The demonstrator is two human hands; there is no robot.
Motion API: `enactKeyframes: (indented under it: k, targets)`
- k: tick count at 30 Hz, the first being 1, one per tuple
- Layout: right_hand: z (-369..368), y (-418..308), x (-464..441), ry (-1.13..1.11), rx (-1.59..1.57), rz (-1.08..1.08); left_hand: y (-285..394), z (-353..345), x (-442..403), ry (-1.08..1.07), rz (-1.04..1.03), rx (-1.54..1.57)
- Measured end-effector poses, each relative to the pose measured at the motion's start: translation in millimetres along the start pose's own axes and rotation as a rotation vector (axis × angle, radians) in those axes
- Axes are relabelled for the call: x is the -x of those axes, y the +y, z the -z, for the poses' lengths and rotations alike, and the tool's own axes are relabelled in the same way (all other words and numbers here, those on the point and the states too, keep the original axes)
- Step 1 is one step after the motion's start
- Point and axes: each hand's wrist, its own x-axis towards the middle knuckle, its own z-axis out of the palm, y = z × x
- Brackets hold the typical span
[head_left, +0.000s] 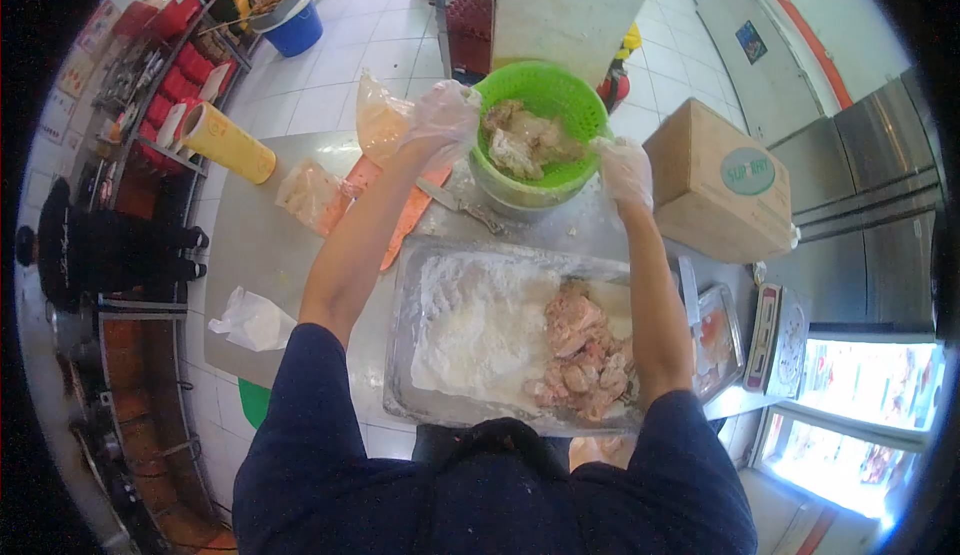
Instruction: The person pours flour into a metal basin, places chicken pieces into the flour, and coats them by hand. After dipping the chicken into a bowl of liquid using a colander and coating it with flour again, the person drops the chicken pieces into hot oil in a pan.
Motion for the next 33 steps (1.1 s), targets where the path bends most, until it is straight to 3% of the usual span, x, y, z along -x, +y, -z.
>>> enactKeyframes:
  k: [2,4,6,9,14,16,18,20,22,24,27,29,30,33]
  targets:
    - [-9,10,-8,0.114,0.11,0.123,-1,-11,10,0.041,0.0,-0.019]
    - [-9,5,-30,0.125,0.052,0.169,-2,-8,17,0.147,0.0,0.215]
    - [-4,5,-6,0.001,0.037,0.115,-42,-47,19,0.083,0.006,0.223]
    - [-16,18,-28,0.126,0.097,0.164,-22,-26,2,0.115,-0.013,0.22]
    - [39,30,33,-0.035,-0.186,0.12,-1,-3,83,0.041,0.047,0.236]
    - [80,43,71,-0.105,-0.121,0.278,-2,2,130,-0.072,-0.072,0.628]
    - [118,60,107,-0.147,-0.038,0.525,25,12,200,-0.208,-0.217,0.691]
    - [131,133,123,-0.161,0.152,0.844,45,-12,260,-0.066,-0.425,0.615]
    - [137,160,161,-0.24,0.447,0.947,16,-52,306,0.039,-0.738,0.228]
    - [131,191,176,-0.372,-0.015,1.001,18,-84,338,0.037,-0.719,0.278]
    - [145,179,195,-0.562,-0.305,0.667,20,-103,370,0.072,-0.612,0.254]
    - [146,154,185,-0.342,-0.063,0.792,23,-103,363,0.239,-0.509,0.266]
    - [141,142,170,-0.064,0.245,1.052,27,-99,349,0.352,-0.495,0.349]
    - [129,94,129,-0.136,0.152,0.683,84,-56,325,0.438,-0.024,0.835]
